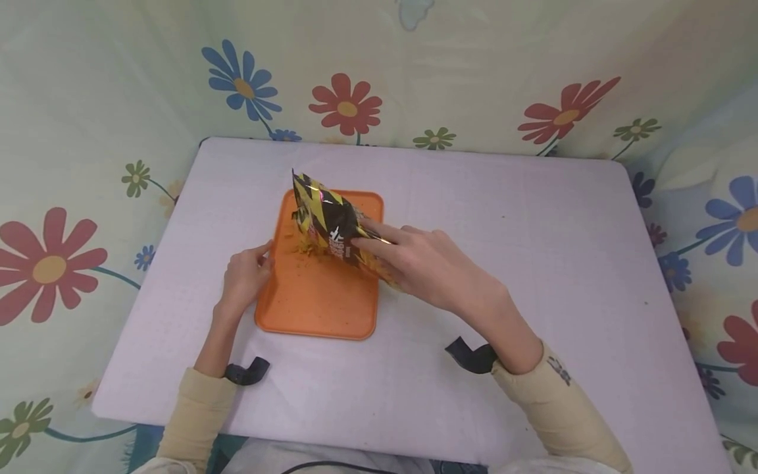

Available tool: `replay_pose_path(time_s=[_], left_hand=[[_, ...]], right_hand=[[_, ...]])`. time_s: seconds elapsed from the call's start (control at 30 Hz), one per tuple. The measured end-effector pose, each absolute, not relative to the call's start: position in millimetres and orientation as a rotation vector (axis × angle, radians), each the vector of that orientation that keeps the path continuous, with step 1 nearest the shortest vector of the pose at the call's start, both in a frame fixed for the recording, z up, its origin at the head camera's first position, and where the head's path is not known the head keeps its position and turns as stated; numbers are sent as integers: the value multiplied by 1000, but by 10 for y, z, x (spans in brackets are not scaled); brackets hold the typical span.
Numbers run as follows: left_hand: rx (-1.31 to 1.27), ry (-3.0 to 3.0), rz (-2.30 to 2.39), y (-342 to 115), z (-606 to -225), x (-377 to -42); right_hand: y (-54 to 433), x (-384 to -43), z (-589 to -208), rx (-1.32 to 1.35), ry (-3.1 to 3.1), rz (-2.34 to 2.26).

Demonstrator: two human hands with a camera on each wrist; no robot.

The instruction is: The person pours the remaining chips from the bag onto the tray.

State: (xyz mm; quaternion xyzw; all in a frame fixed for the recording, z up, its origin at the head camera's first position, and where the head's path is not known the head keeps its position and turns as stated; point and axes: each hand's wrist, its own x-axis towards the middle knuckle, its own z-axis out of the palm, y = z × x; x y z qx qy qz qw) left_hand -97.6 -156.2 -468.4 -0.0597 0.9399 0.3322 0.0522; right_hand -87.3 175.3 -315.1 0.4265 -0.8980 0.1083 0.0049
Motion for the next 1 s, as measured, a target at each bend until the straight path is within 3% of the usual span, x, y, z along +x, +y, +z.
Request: replay_pose_path(time_s=[1.0], left_hand=[[-191,2805,1089,-1591,-4676,-971]], right_hand=[[1757,-887,-3072,1341,-2787,371]])
